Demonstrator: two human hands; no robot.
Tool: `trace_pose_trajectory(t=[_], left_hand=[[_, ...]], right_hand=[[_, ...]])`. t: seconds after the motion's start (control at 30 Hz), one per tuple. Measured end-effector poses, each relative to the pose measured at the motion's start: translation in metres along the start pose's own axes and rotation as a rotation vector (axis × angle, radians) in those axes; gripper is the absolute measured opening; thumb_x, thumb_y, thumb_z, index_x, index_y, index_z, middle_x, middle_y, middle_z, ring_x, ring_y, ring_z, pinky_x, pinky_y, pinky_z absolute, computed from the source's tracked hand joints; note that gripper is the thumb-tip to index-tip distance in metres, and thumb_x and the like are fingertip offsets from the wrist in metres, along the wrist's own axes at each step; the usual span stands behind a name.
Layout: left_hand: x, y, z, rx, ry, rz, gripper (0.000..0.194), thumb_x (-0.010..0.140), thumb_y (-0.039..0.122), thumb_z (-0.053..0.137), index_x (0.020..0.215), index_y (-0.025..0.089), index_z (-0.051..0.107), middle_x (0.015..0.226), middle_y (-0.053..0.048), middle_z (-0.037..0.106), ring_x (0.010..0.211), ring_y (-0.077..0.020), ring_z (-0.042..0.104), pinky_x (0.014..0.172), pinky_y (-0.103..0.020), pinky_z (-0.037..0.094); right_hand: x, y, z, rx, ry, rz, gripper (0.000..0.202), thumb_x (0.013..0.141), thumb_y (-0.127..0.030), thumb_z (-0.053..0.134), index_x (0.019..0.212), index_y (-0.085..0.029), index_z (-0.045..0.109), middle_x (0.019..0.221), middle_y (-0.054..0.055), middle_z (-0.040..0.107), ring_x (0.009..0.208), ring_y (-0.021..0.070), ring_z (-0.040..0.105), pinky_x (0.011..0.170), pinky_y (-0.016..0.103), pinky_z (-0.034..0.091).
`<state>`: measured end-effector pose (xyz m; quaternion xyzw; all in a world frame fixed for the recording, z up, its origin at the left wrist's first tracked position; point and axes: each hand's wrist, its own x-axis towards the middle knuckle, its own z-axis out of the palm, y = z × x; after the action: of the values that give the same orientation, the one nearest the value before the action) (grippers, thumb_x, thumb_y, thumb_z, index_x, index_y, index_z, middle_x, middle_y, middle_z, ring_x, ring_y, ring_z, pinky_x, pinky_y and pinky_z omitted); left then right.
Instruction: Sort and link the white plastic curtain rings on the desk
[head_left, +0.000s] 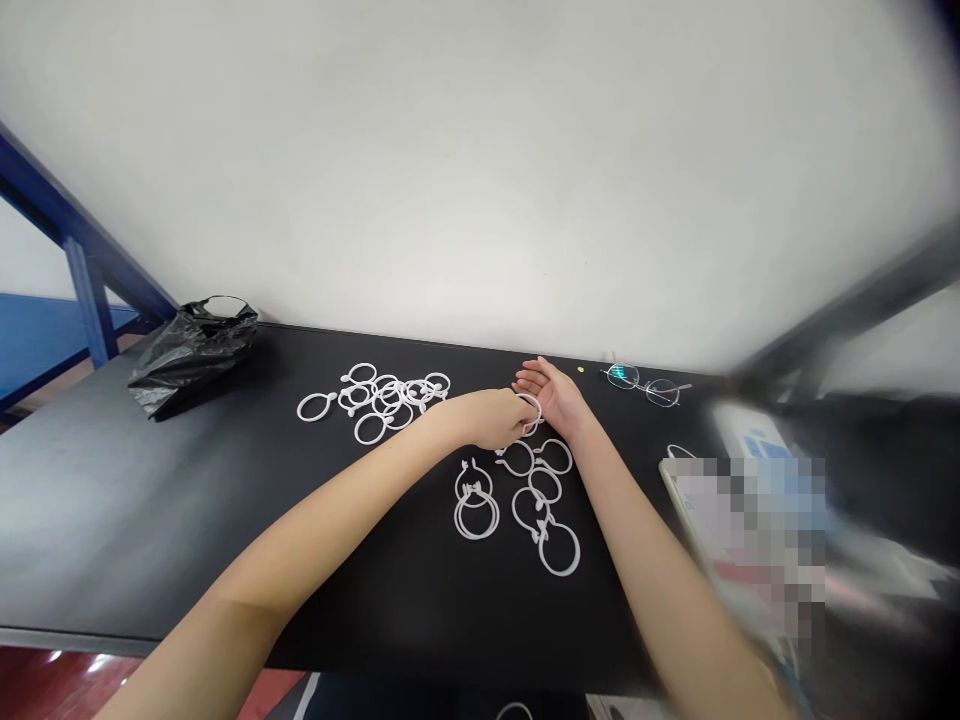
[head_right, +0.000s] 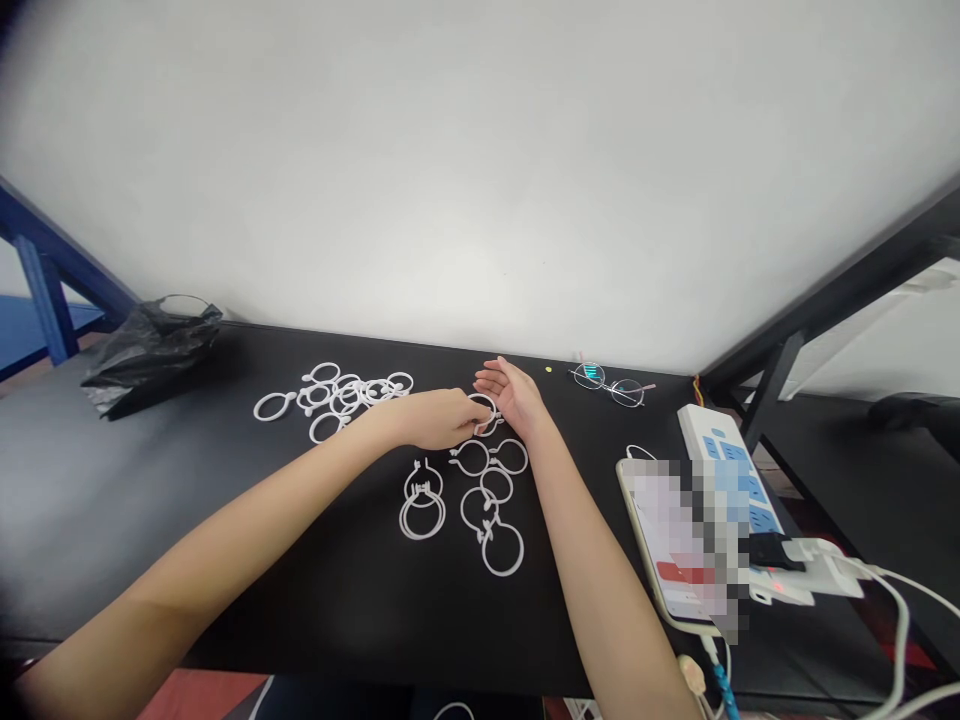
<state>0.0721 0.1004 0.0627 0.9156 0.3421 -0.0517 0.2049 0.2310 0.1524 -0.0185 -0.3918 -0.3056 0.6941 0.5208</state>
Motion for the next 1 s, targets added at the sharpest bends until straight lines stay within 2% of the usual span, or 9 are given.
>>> trace_pose_trajectory(t=[0.37,0.73,0.9,1.0], left_hand=[[0.0002,-0.0014,0.0014,-0.035,0.072,-0.009,0.022,0.091,0.017,0.039,0.081,0.018,0.058,0.074,-0.005,0.063,0.063,-0.0162,0.053,0.056,-0.028,0.031],[-0.0014,0.0023,-0.0017,-0.062,0.039,-0.025,0.025,0.086,0.010,0.038,0.065,0.018,0.049,0.063,-0.004,0.058,0.053,-0.0141,0.045,0.053,-0.029,0.029],[-0.0002,0.0003,0.0004,-0.028,0.063,-0.011,0.022,0.088,0.012,0.037,0.075,0.018,0.054,0.069,-0.004,0.059,0.057,-0.0150,0.048,0.054,-0.029,0.029],[0.0002,-0.0004,0.0016,0.005,0.128,0.008,0.022,0.091,0.014,0.035,0.085,0.018,0.056,0.072,-0.004,0.060,0.060,-0.0161,0.051,0.054,-0.029,0.029]], right_hand=[[-0.0009,-0.0004,0.0010,-0.001,0.004,-0.008,0.018,0.089,-0.029,0.064,0.076,-0.017,0.067,0.069,0.005,0.074,0.064,0.0145,0.069,0.073,0.027,0.058],[0.0011,0.0017,-0.0020,0.015,-0.019,-0.007,0.019,0.091,-0.028,0.061,0.078,-0.016,0.068,0.069,0.006,0.074,0.064,0.0145,0.070,0.074,0.027,0.060],[-0.0007,-0.0001,0.0003,0.002,0.003,-0.013,0.017,0.089,-0.028,0.063,0.077,-0.018,0.068,0.068,0.005,0.074,0.064,0.0147,0.069,0.072,0.026,0.059],[-0.0011,-0.0008,-0.0002,-0.007,0.003,-0.003,0.016,0.087,-0.030,0.066,0.077,-0.018,0.068,0.069,0.004,0.074,0.064,0.0153,0.069,0.068,0.027,0.058]])
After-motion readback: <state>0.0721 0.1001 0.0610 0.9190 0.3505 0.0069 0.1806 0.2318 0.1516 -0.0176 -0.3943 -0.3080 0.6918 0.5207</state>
